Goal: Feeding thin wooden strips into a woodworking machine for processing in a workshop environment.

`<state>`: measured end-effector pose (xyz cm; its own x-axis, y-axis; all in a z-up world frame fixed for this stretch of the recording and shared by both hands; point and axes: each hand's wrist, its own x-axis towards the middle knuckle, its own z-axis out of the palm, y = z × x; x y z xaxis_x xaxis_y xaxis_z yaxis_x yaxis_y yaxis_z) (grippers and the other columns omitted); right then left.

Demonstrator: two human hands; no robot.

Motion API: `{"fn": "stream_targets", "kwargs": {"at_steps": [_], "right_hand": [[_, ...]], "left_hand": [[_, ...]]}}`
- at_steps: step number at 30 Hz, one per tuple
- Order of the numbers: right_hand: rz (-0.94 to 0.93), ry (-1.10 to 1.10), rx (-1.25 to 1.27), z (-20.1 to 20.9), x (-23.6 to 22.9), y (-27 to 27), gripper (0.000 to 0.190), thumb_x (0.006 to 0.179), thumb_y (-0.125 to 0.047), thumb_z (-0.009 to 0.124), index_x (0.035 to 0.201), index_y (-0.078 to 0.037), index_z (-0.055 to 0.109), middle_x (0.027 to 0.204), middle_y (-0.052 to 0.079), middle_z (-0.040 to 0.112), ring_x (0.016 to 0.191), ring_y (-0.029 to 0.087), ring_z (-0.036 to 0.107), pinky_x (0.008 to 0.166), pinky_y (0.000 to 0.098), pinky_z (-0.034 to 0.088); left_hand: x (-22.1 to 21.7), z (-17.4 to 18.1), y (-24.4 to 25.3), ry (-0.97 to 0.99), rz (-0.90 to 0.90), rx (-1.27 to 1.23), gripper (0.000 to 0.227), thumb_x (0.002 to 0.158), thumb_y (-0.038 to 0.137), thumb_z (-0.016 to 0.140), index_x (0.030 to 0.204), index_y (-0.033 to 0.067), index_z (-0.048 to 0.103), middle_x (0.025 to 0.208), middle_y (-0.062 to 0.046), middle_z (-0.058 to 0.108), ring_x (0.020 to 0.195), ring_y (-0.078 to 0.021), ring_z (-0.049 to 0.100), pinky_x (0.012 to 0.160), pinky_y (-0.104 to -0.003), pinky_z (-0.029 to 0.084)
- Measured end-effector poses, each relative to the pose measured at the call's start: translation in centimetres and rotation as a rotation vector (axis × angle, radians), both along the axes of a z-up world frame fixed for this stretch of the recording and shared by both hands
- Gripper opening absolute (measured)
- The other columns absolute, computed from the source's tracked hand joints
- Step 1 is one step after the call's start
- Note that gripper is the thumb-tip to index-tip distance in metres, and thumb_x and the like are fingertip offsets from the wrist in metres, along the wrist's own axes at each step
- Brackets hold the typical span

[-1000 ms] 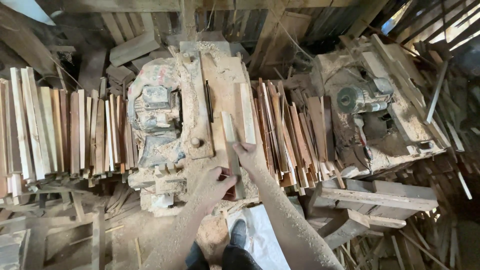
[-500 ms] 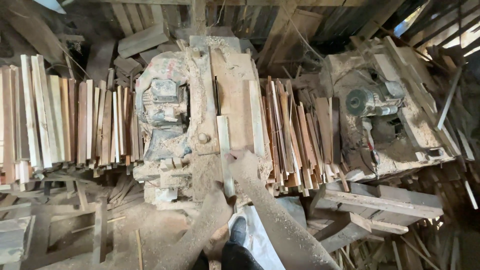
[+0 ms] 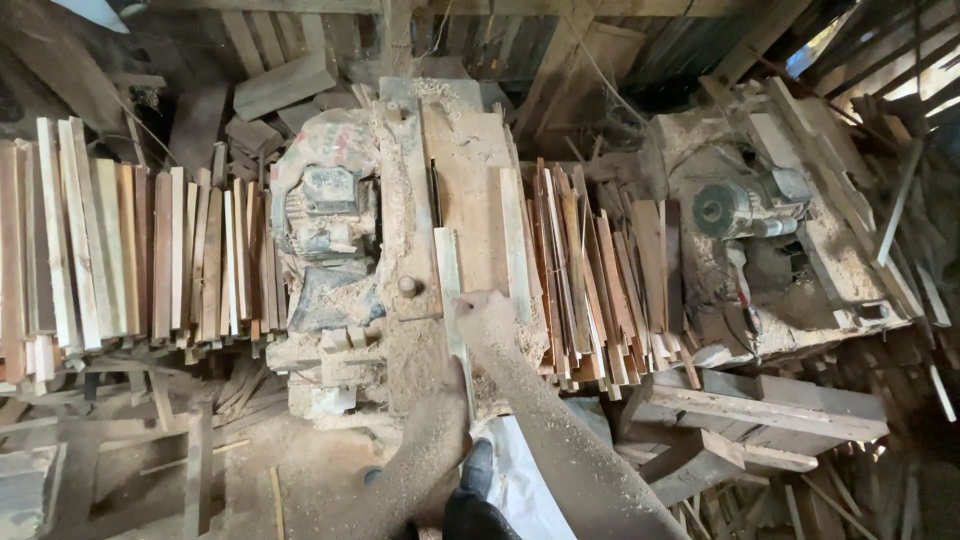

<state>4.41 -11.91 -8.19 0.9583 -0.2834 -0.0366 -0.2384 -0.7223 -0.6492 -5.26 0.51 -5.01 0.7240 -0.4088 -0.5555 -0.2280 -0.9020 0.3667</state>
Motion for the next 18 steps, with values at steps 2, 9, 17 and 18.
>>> {"fn": "stream_targets", "kwargs": {"at_steps": [2, 9, 17, 18], "right_hand": [[0.035, 0.127, 0.015, 1.5, 0.6, 0.2, 0.037, 0.098, -0.016, 0.063, 0.064, -0.015, 0.075, 0.054, -0.003, 0.068, 0.037, 0.006, 0.043, 0.032, 0.0225, 0.032], [0.012, 0.073, -0.108, -1.9, 3.8, -0.2, 0.02, 0.094, -0.013, 0.066, 0.085, -0.021, 0.082, 0.075, -0.003, 0.079, 0.038, 0.005, 0.053, 0.031, 0.0215, 0.04], [0.011, 0.409, 0.082, 3.0, 1.4, 0.1, 0.033, 0.102, -0.02, 0.065, 0.07, -0.016, 0.07, 0.054, -0.006, 0.058, 0.04, 0.002, 0.042, 0.034, 0.0169, 0.034], [0.015, 0.408, 0.079, -0.2, 1.7, -0.2, 0.033, 0.102, -0.02, 0.065, 0.07, -0.016, 0.07, 0.054, -0.006, 0.058, 0.04, 0.002, 0.042, 0.034, 0.0169, 0.034]], "left_hand": [[0.7, 1.5, 0.4, 0.013, -0.02, -0.078, 0.114, 0.082, 0.007, 0.084, 0.16, -0.0049, 0.001, 0.094, -0.018, 0.071, 0.081, -0.0344, 0.073, 0.069, -0.045, 0.063], [3.7, 0.8, 0.5, -0.05, -0.044, -0.093, 0.095, 0.082, -0.008, 0.066, 0.157, -0.0016, 0.007, 0.075, -0.01, 0.066, 0.061, -0.027, 0.067, 0.051, -0.04, 0.055], [7.0, 0.5, 0.1, -0.052, 0.074, -0.128, 0.083, 0.089, -0.004, 0.058, 0.161, 0.0103, 0.019, 0.072, -0.009, 0.068, 0.064, -0.0275, 0.068, 0.053, -0.04, 0.055], [7.6, 0.5, 0.0, -0.053, 0.078, -0.129, 0.083, 0.089, -0.004, 0.058, 0.161, 0.0103, 0.019, 0.072, -0.009, 0.068, 0.064, -0.0275, 0.068, 0.053, -0.04, 0.055]]}}
